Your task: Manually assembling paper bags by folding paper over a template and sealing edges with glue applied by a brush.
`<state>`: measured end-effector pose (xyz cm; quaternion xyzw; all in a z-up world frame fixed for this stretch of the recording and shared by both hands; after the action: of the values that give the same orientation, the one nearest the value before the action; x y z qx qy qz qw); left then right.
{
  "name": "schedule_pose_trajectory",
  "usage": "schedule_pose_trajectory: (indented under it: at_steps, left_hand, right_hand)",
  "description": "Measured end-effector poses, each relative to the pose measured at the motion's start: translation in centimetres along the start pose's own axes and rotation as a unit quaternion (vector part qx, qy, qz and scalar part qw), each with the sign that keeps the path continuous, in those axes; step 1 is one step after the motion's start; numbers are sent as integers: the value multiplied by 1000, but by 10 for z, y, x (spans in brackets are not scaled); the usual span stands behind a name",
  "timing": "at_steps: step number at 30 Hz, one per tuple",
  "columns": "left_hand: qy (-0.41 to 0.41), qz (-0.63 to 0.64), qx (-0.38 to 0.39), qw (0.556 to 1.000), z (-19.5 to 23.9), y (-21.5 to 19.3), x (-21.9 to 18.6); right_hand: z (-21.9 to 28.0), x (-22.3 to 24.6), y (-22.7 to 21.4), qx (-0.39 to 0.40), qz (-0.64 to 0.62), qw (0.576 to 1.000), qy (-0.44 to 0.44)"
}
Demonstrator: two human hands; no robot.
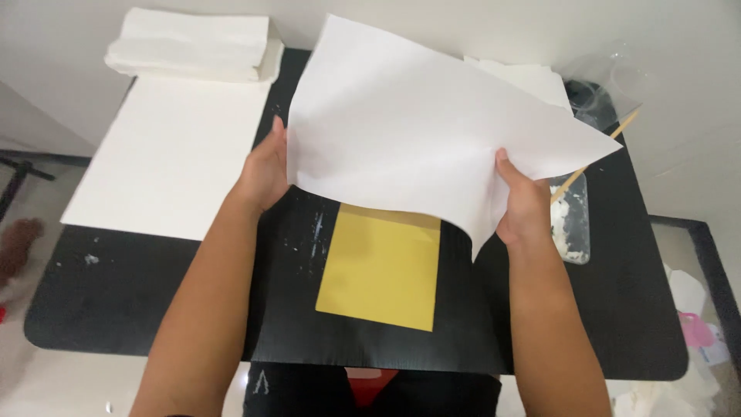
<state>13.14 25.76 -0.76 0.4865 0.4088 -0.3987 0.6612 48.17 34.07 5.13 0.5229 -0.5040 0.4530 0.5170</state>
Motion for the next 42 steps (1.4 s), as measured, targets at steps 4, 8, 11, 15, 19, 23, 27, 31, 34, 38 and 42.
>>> schedule_pose_trajectory:
  at_steps: [4,8,11,15,19,23,27,31,34,38,42]
  left_hand:
    - [-9,67,-12,998,-5,6,-1]
    - [17,-53,-73,996,-49,-28,22]
    - [136,-368,-91,915,-36,29,-14]
    - [123,-607,-57,783,-35,114,-33]
    - [110,-725,-26,679,-87,120,9]
    - [177,-707,-98,677,-99,106,3]
    - [194,-677,-120,699,-99,89,0]
    - [258,-543,-116,791,-88,73,-14]
    - [375,-411,-102,825,-51,58,-49]
    - [446,-350,-135,812,-2,20,-89]
    - [446,-300,-207,818,41,-32,-124]
  right_hand:
    - [-15,-12,-16,17,-80,996,47]
    - [-23,0,-20,48,-163,985,20]
    - [-33,-22,-26,42,-178,982,43]
    - [-31,-18,-36,45,-157,986,18]
    - [-29,-8,-35,68,-109,991,-36]
    - [-28,3,-30,85,-64,990,-92]
    - [-18,22,-25,68,-41,991,-105]
    - [-2,47,-21,57,16,985,-161]
    - [2,54,-18,51,58,984,-162]
    - [2,44,-18,32,102,987,-117]
    - [-1,36,-17,19,130,988,-85]
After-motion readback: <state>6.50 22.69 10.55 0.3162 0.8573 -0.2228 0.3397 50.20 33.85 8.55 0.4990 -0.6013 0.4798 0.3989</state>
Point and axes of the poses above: each hand's wrist, its own z-axis away from the middle knuckle, its own y-axis out of the palm, x = y × z, the point moved 10 cm from there along -z, towards the middle knuckle, and after that the axes turned 5 degrees about -y, right-handed, at the moved point
